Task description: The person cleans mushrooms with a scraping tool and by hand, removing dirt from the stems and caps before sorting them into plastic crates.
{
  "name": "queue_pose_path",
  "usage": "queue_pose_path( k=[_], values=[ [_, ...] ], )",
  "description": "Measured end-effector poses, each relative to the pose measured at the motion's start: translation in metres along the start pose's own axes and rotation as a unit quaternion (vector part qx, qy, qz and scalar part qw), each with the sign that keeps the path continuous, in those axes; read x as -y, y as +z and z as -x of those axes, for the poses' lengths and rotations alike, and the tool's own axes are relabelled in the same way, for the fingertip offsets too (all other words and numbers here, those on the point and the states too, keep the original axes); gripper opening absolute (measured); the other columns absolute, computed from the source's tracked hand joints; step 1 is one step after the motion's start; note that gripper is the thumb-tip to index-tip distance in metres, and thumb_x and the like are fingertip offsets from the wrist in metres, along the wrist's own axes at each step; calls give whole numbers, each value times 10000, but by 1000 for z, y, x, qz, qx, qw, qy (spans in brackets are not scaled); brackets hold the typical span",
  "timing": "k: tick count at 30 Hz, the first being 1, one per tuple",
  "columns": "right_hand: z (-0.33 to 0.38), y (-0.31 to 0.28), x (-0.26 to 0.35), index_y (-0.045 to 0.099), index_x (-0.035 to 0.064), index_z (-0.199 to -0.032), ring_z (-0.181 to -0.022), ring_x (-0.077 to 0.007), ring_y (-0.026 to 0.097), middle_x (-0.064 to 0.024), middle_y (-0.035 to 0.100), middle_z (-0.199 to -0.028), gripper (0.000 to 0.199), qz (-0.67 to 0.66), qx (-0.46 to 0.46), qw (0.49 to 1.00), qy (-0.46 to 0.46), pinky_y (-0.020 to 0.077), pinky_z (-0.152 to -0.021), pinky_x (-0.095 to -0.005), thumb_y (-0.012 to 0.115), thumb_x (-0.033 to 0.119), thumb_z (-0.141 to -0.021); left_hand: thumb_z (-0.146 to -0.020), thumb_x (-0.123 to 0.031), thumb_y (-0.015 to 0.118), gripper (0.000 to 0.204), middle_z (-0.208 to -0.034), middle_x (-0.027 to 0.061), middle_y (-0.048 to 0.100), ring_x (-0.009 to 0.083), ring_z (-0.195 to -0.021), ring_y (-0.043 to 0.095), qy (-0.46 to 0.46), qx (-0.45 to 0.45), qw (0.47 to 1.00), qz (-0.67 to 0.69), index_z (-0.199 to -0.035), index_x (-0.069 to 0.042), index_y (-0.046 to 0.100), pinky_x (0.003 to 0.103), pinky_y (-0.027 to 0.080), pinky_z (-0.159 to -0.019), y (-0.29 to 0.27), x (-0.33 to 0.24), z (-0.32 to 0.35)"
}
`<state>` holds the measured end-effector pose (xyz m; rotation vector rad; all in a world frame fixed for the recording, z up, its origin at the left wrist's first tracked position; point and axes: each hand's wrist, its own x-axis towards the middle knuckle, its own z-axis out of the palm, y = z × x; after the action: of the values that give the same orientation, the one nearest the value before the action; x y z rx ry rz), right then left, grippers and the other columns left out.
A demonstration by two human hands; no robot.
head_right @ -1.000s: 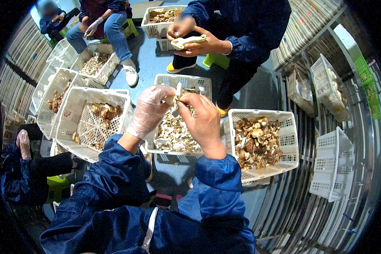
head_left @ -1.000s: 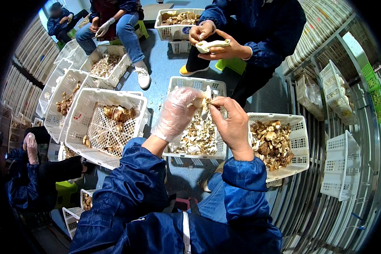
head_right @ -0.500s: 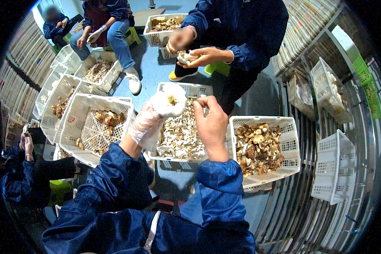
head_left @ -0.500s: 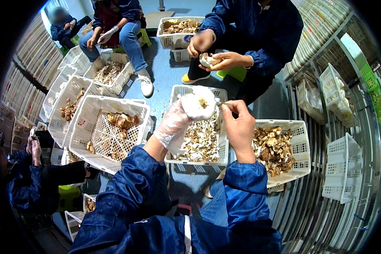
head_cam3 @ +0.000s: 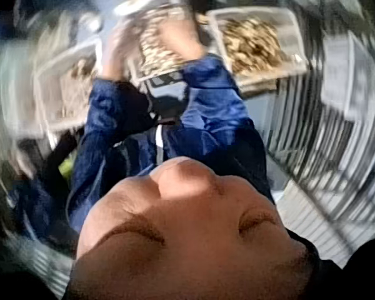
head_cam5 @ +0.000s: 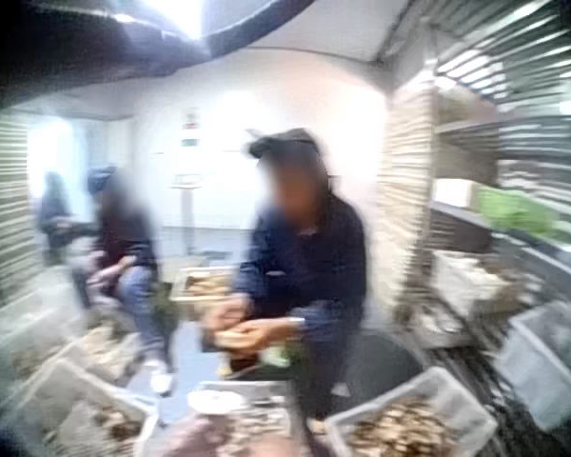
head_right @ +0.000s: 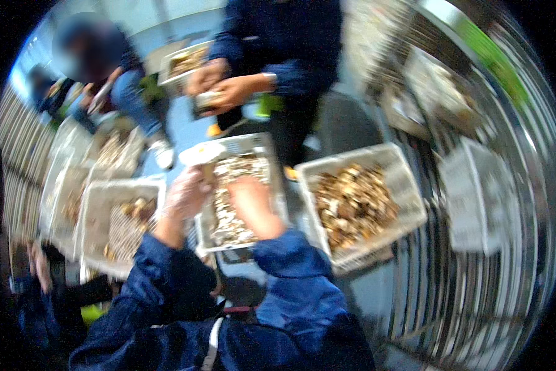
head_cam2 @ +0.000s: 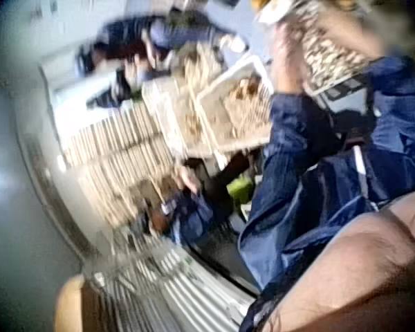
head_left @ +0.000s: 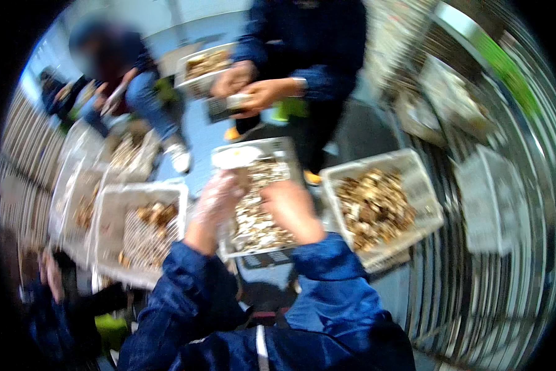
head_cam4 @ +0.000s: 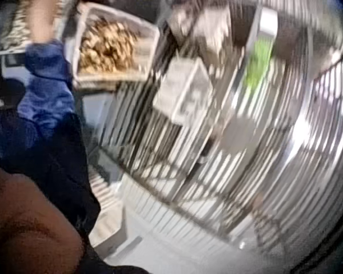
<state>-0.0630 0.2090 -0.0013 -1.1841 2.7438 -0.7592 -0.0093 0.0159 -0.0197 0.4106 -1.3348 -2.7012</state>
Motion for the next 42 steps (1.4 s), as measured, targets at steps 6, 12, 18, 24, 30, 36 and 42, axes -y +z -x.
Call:
queue_pose_path(
  k=[6,12,18,24,30,36,42],
  values=[
    [10,52,15,820,150,-893,-889,-251,769,-72,794,-953,151,142,129,980,-55,584,-682,-409,676,176,-856,-1042,-344,645,407,-1149,33,664,170,-917,644,-29,-24,988,-147,-1359,-95,587,301,528,-755,-41,28,-28],
    [26,85,20,797,148,-1054,-967,-254,755,-82,783,-1072,228,-34,3,999,-31,570,-727,-446,617,185,-919,-1016,-244,669,392,-1121,42,656,125,-887,625,-78,108,959,-250,-1339,-35,591,252,521,-757,141,33,-29],
    [10,72,10,798,150,-1052,-960,-251,753,-80,782,-1066,225,-27,-30,999,16,568,-730,-440,616,187,-925,-960,-287,737,381,-991,4,638,109,-906,618,-119,414,850,-304,-1224,-29,642,246,523,-818,379,83,-57],
    [14,48,-12,800,152,-1050,-953,-249,751,-78,782,-1060,223,18,1,998,53,565,-732,-434,615,189,-931,-984,-294,719,321,-1051,42,689,112,-963,661,-43,564,763,-312,-1140,-17,675,251,537,-884,579,171,-67],
    [21,35,1,801,155,-1048,-947,-247,749,-76,781,-1053,220,15,24,997,67,563,-734,-427,615,191,-936,-956,-150,717,199,-968,116,710,205,-860,715,-110,484,838,-227,-1068,13,691,324,614,-791,651,253,-71],
    [18,24,-17,802,157,-1046,-940,-244,747,-74,781,-1047,218,23,30,994,100,561,-737,-421,614,193,-942,-1068,-178,560,260,-1046,128,687,218,-910,657,-52,601,710,-363,-1212,26,633,320,573,-834,642,220,-37],
    [8,18,7,804,159,-1044,-933,-242,745,-73,780,-1041,217,29,30,996,75,559,-739,-415,613,195,-948,-976,-227,661,299,-904,148,747,329,-868,734,431,723,295,-452,-1164,-2,719,422,584,-823,453,146,7]
  ],
)
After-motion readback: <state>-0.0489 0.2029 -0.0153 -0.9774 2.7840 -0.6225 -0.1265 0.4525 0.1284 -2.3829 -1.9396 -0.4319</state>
